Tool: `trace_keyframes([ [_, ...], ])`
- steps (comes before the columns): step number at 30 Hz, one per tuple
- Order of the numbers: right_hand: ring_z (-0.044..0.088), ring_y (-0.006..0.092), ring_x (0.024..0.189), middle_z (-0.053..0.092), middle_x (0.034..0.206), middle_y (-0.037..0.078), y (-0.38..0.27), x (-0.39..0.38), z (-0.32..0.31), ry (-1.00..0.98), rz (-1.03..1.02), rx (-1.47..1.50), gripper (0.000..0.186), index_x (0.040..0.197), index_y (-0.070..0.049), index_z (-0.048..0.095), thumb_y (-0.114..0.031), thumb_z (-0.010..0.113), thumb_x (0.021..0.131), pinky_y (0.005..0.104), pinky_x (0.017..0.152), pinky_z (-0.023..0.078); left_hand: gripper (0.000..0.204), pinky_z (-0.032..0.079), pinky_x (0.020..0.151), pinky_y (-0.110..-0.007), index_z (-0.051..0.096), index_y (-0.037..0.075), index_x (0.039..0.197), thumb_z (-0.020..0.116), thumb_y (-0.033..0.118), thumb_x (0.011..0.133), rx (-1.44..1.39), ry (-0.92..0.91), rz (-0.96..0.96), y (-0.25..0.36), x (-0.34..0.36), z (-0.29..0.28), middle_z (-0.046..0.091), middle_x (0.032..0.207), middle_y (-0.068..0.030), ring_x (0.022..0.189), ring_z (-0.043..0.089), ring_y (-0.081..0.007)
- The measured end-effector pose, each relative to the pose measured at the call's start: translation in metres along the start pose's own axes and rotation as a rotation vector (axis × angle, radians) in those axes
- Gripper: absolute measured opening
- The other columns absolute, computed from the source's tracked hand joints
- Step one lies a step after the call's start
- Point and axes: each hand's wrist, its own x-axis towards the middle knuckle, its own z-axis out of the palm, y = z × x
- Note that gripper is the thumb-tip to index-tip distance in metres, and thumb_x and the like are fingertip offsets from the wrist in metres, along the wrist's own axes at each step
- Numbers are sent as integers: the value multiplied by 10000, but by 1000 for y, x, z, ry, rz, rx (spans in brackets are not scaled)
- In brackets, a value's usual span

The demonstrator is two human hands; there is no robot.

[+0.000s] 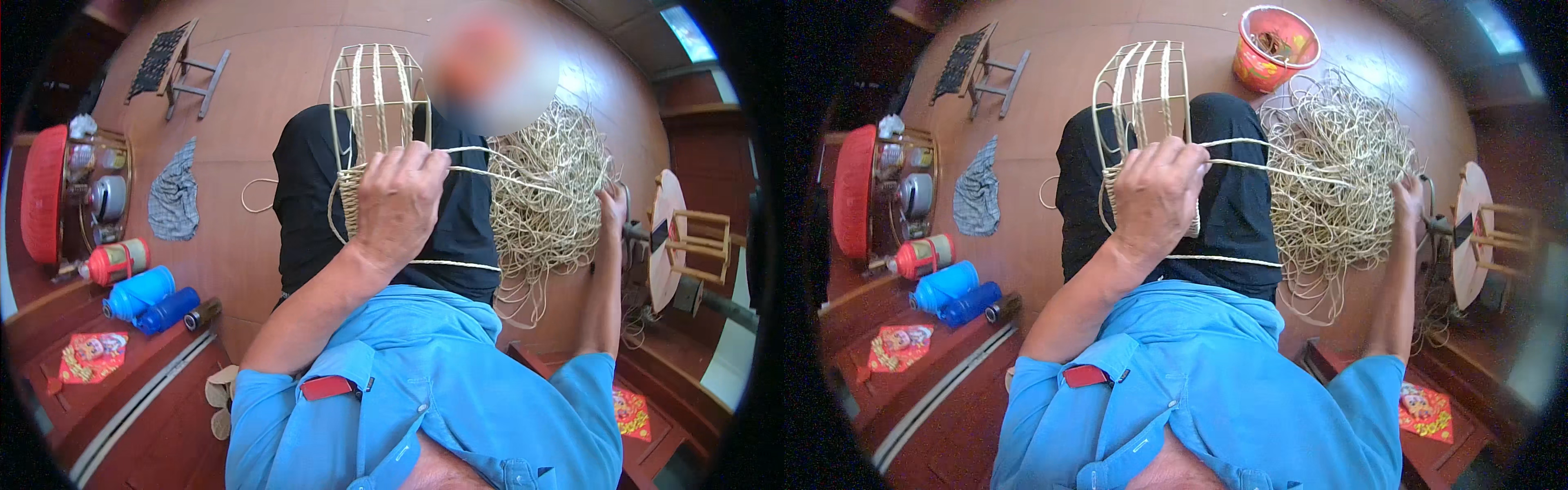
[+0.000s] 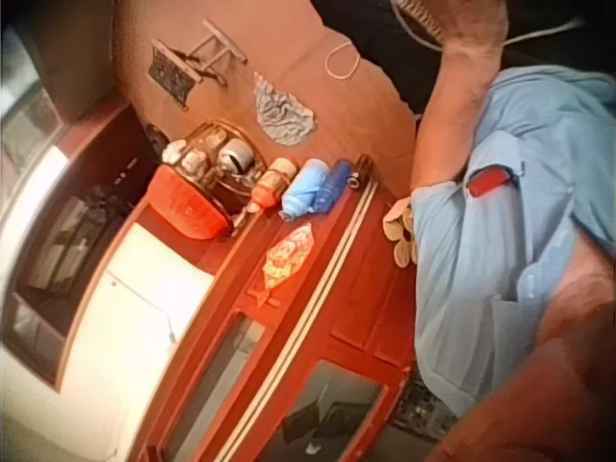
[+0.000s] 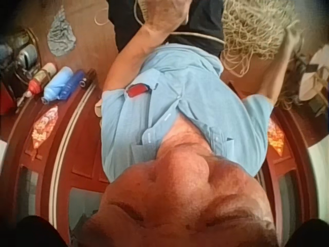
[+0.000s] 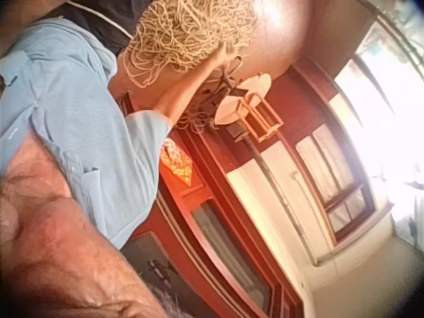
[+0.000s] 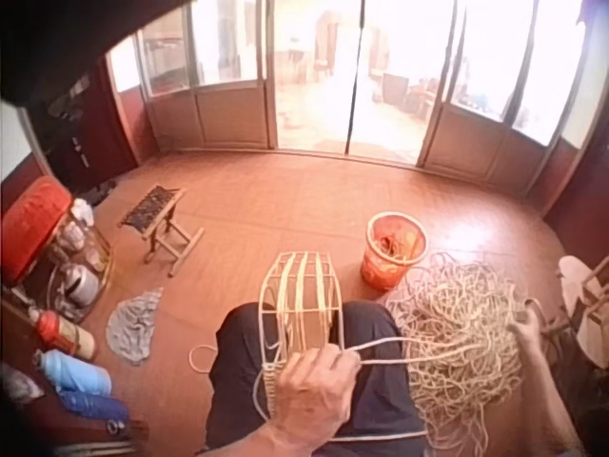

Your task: The person is weaving a wicker basket by hand.

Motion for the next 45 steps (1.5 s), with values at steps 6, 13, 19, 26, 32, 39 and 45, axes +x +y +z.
trace_keyframes([
  [6,673,137,808,747,1336,78,-350,-174,175,-497,-361,131,478,1480,-102,644,-76,736,1011,308,782,579,83,551,782,-434,721,58,1050,765,95,991,-340,-32,-215,-11,-2,-31,723,924,-101,847,718,-308],
  [13,779,371,924,758,984,210,-362,-197,220,-689,-492,202,211,1223,-52,705,-181,712,1056,447,798,598,160,531,807,-255,738,22,1091,749,181,1079,-572,-60,-484,-20,-5,-41,733,929,4,874,648,-71],
  [19,790,192,939,833,1068,95,-248,-108,155,-300,-346,-208,219,1211,-166,778,-111,775,1000,382,836,610,116,530,776,-309,721,19,1060,749,131,1052,-400,-41,-386,-22,-4,-44,710,895,-57,830,665,-136],
  [26,741,399,1161,780,1209,214,-25,31,-148,191,324,-1014,409,1224,-118,770,-407,713,941,459,989,569,113,537,768,-331,710,13,1047,746,119,1043,-335,-34,-285,-29,-2,-40,699,894,-76,815,674,-172],
  [32,652,103,688,800,1265,63,-191,-67,58,-81,-273,-266,525,1457,-126,692,43,605,968,312,639,550,102,543,791,-413,692,36,1019,757,114,1008,-293,-41,-412,-24,0,-47,698,892,-110,848,698,-301],
  [39,757,390,1069,775,1140,174,-369,-211,206,-618,-514,223,255,1267,-51,706,-176,703,1046,469,913,605,121,522,751,-307,713,17,1044,744,133,1052,-376,-76,-462,-30,-2,-40,701,875,-46,813,649,-144],
  [45,726,422,1023,739,1086,194,-302,-165,189,-417,-729,0,140,1156,-47,698,-61,654,1023,466,884,601,90,539,741,-381,699,21,1001,749,95,1013,-296,-27,-442,-25,1,-44,688,868,-114,792,679,-265],
])
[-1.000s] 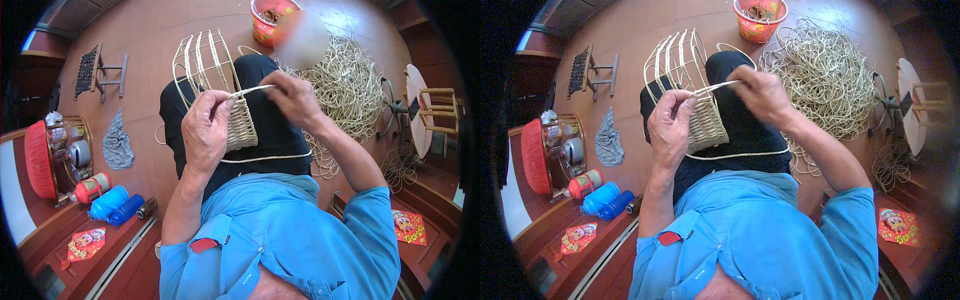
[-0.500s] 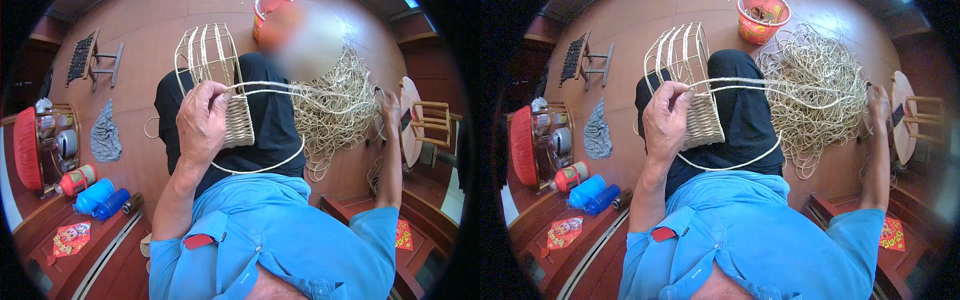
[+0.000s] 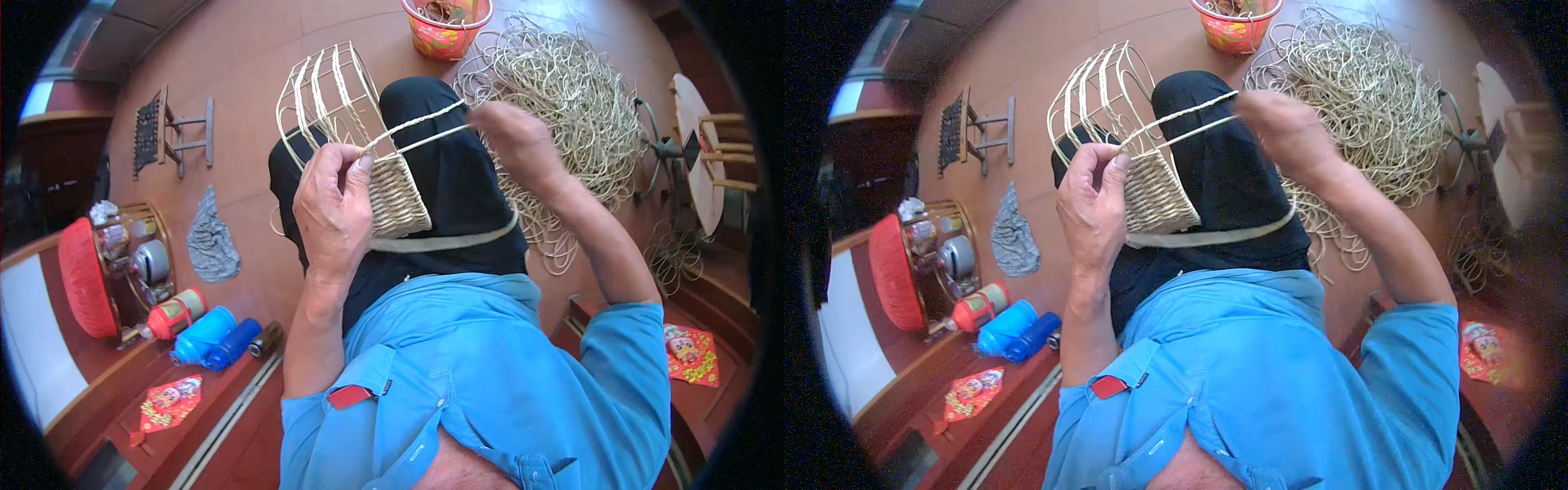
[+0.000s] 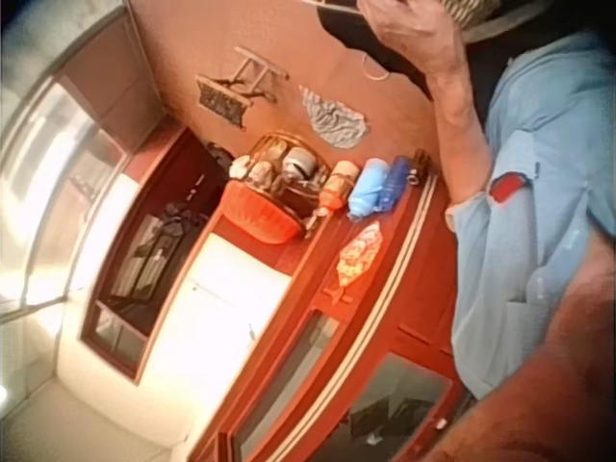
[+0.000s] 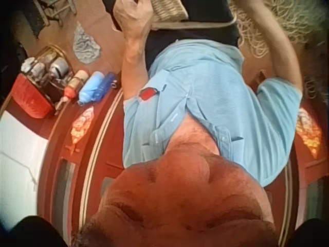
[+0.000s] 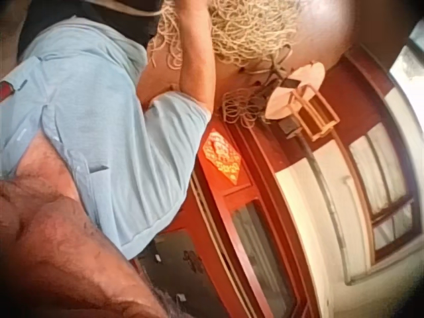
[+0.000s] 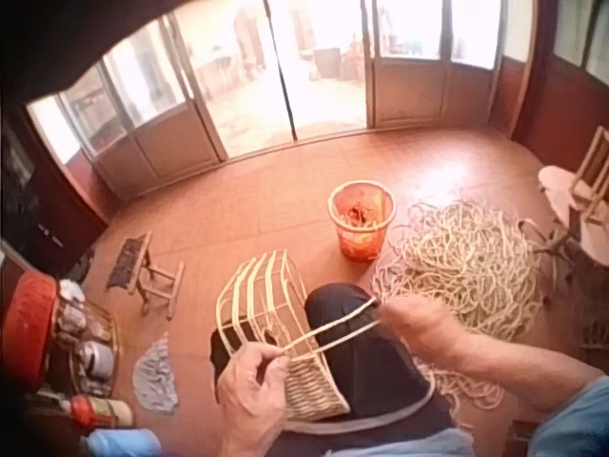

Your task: The person is weaving a wicker basket by hand.

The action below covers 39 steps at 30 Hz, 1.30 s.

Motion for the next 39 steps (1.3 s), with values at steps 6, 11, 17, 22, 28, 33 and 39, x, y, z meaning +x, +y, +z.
trace_keyframes([
  [6,717,346,1202,732,1300,198,177,-120,-178,127,724,-518,298,1347,-75,710,-201,548,1131,445,1063,530,77,533,822,-471,670,49,997,739,63,964,155,29,156,0,0,0,701,926,-123,907,688,-350],
  [11,736,416,1197,770,1233,217,270,-297,-422,170,990,-1265,321,1301,-161,691,-369,555,1099,530,961,570,100,550,796,-446,674,27,1016,745,88,982,89,46,199,-9,6,9,703,912,-132,880,707,-338],
  [17,737,480,1154,769,1251,225,262,-297,-415,277,1199,-1271,310,1256,-174,675,-347,470,1099,570,942,575,89,547,811,-459,675,34,1007,740,84,971,176,63,212,1,2,8,707,930,-133,905,705,-358],
  [22,758,434,1110,783,1245,213,270,-361,-463,420,1325,-1305,320,1292,-226,679,-201,504,1026,535,946,572,79,544,822,-460,675,40,999,731,91,976,248,25,202,11,3,6,704,940,-127,925,698,-356],
  [28,777,440,1092,800,1222,238,216,-429,-647,741,1561,-1219,333,1191,-61,839,-203,771,897,516,951,597,79,543,831,-463,684,47,1008,735,94,971,176,72,191,-18,1,1,706,944,-121,928,695,-354],
  [33,735,395,1190,787,1290,167,238,-364,-425,215,1182,-1015,515,1313,-86,764,-505,684,1026,484,1001,551,90,538,821,-467,692,53,1011,752,94,957,314,77,312,7,11,10,700,943,-115,921,688,-348],
  [39,692,119,994,764,1092,34,-1,-72,-73,191,575,271,227,1224,-23,768,-162,758,1045,291,907,564,104,521,810,-461,713,84,1010,782,92,932,417,85,479,-4,15,11,671,909,-96,889,668,-329],
])
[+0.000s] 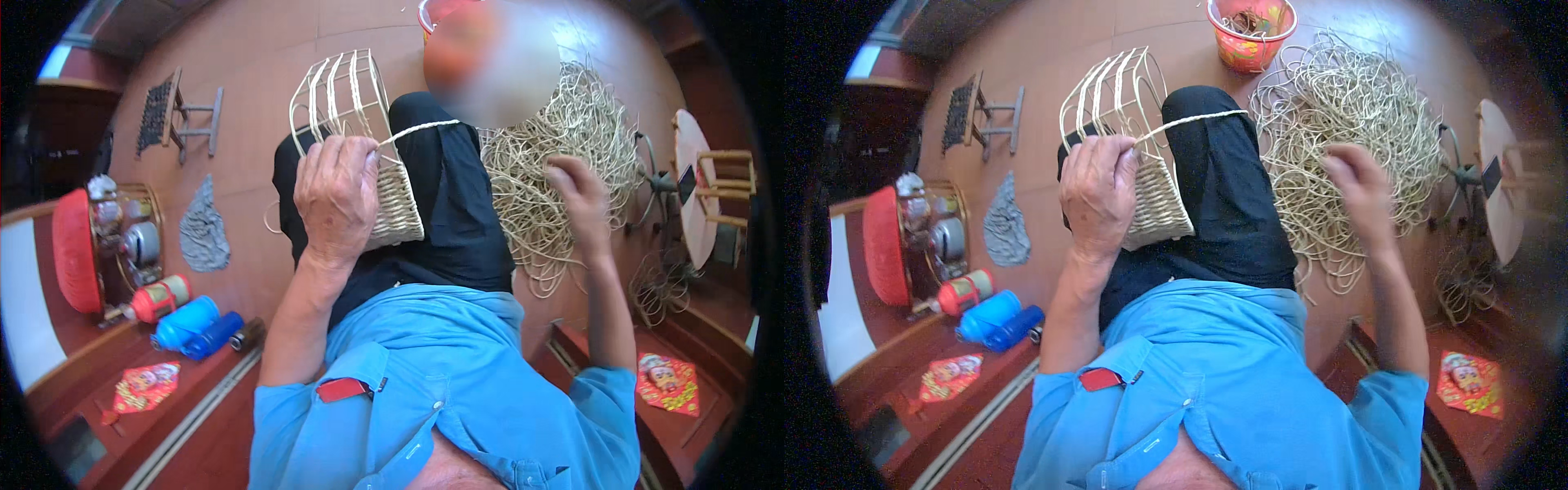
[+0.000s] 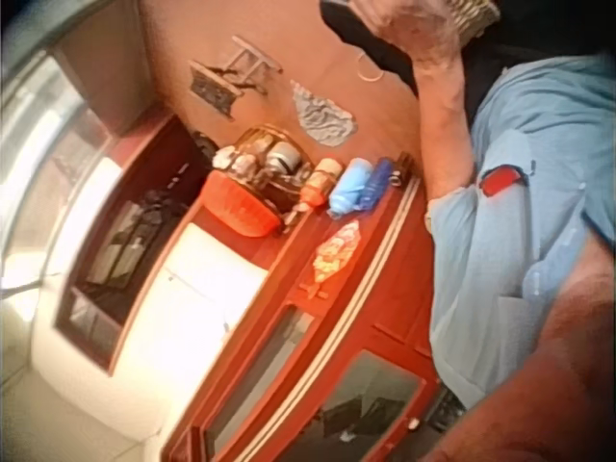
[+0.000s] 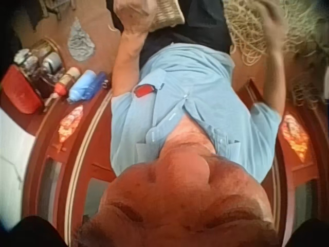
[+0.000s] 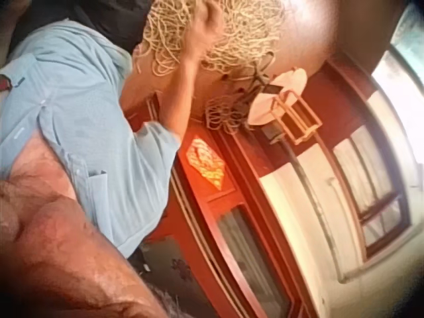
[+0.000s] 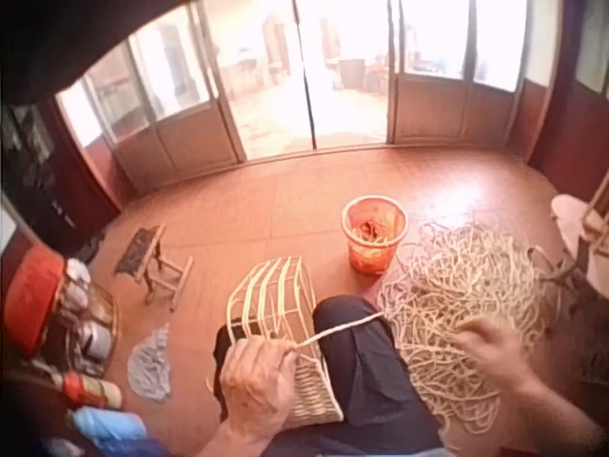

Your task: The person is weaving a wicker basket by hand.

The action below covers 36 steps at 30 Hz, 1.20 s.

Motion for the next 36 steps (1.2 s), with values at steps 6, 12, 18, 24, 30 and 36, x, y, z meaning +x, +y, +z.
trace_keyframes([
  [6,753,151,888,785,997,106,-71,-1,153,-259,3,318,309,1172,0,729,-227,838,991,330,834,624,115,512,828,-439,741,98,1026,793,84,925,69,-6,-9,0,1,0,700,933,-76,908,683,-295],
  [12,758,183,821,763,927,108,-88,11,169,-215,22,358,384,1183,-6,669,-225,857,931,344,771,622,126,485,834,-417,734,126,1035,800,112,929,58,-4,20,-5,4,4,677,941,-43,912,663,-261],
  [18,664,91,728,689,861,53,-93,15,181,-134,-41,295,323,1184,-10,630,-97,788,916,293,694,572,256,493,805,-427,740,128,1170,808,83,927,-38,29,-37,-2,0,7,721,958,-50,870,693,-264],
  [24,745,252,805,720,899,124,-96,11,175,-161,-20,314,333,1193,-19,614,-166,786,948,398,767,603,435,528,854,-427,701,102,1391,699,-18,972,29,-37,98,14,-23,5,766,1049,-77,910,717,-285],
  [30,728,196,853,724,1016,121,-92,9,166,-210,-1,454,294,1201,-1,658,-155,766,975,362,770,600,572,526,882,-451,629,117,1498,656,-66,957,-1,-200,-14,20,-17,1,766,1076,-137,960,733,-313],
  [36,695,161,875,676,1081,119,-63,10,168,-209,-198,440,244,1192,12,699,-13,667,951,323,800,587,671,526,910,-491,570,137,1545,545,-114,924,-213,-336,-169,19,-8,-1,757,1095,-161,1006,739,-345],
])
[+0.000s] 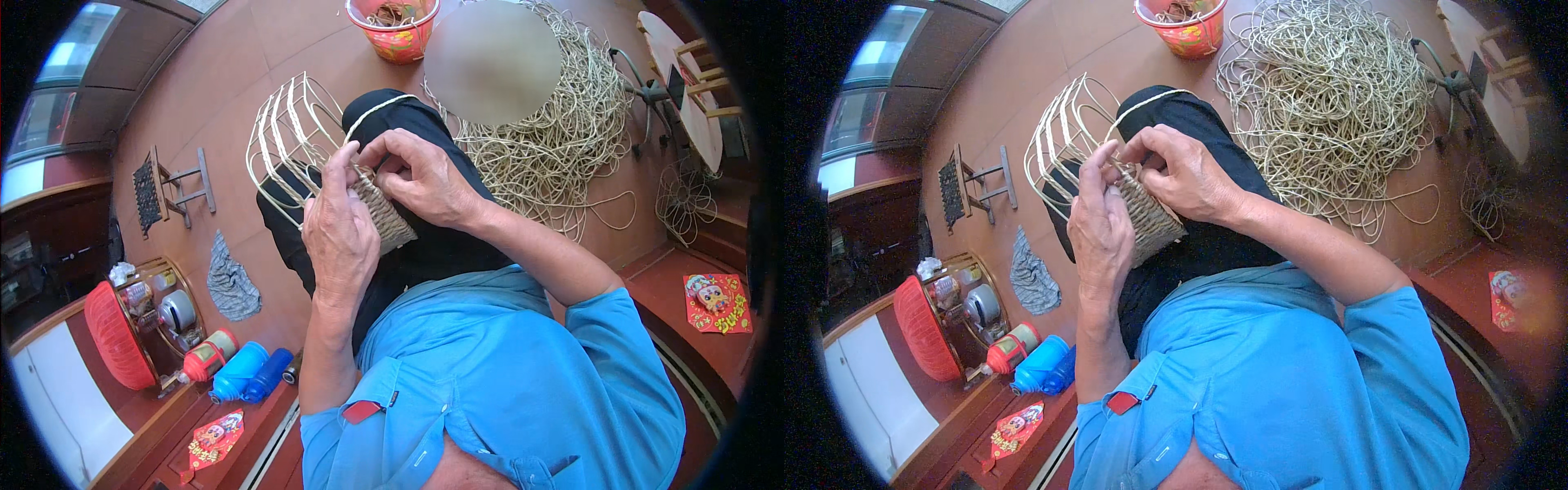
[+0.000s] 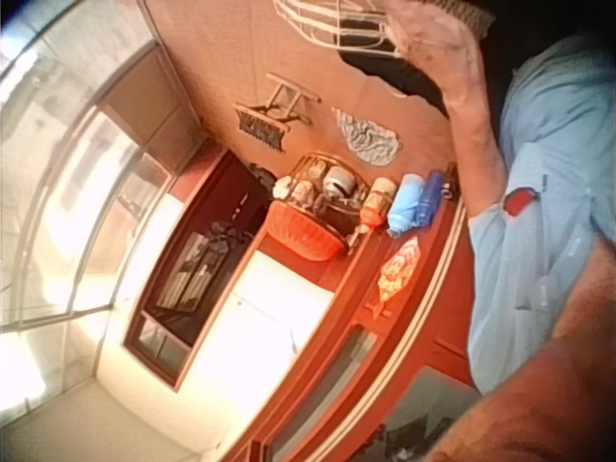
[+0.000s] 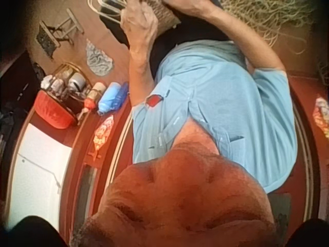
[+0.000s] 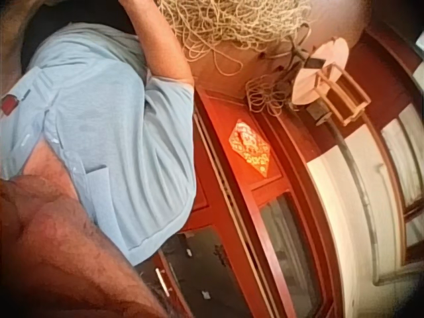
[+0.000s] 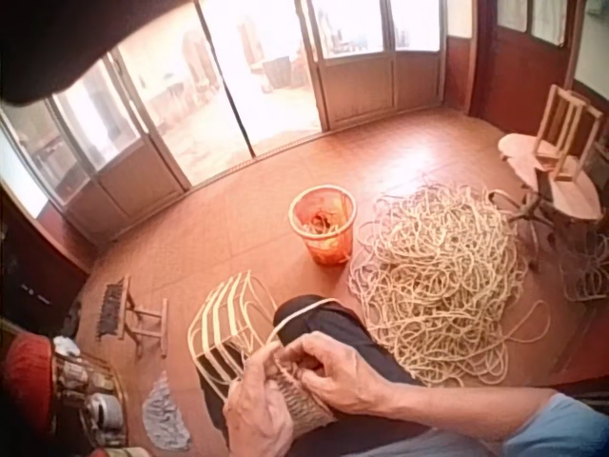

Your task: The person is weaving a wicker basket by hand.

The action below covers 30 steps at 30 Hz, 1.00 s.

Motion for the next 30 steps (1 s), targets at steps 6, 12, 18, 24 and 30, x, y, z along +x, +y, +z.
trace_keyframes([
  [6,721,233,934,672,1101,121,0,2,-11,-88,-95,-151,202,1157,-2,714,-35,738,960,370,842,597,625,547,945,-505,594,143,1480,515,-110,914,-145,-14,-110,1,2,-4,747,1131,-169,1063,736,-371],
  [12,710,337,989,653,1116,156,6,12,-13,-120,-299,-304,166,1102,5,713,-108,720,981,427,858,592,570,572,915,-498,623,106,1425,535,-118,908,-112,49,-71,4,-2,-3,739,1110,-169,1029,750,-379],
  [18,660,283,1002,625,1111,161,-4,29,-34,-357,223,70,311,966,30,701,-281,684,953,390,824,550,386,582,881,-461,698,63,1289,642,-92,940,-48,288,57,14,2,2,744,1098,-154,1009,754,-360],
  [24,661,288,1032,651,1128,142,-1,25,-84,-285,-78,-390,281,932,15,697,-260,740,897,393,941,540,393,578,885,-439,699,101,1305,726,-28,935,95,168,304,13,23,21,748,1075,-124,991,728,-315],
  [30,672,251,982,685,1107,110,42,-2,-211,48,68,-849,263,893,14,669,-233,759,900,383,902,540,302,538,888,-452,718,112,1239,736,69,941,137,134,316,4,27,27,729,1091,-73,986,696,-290],
])
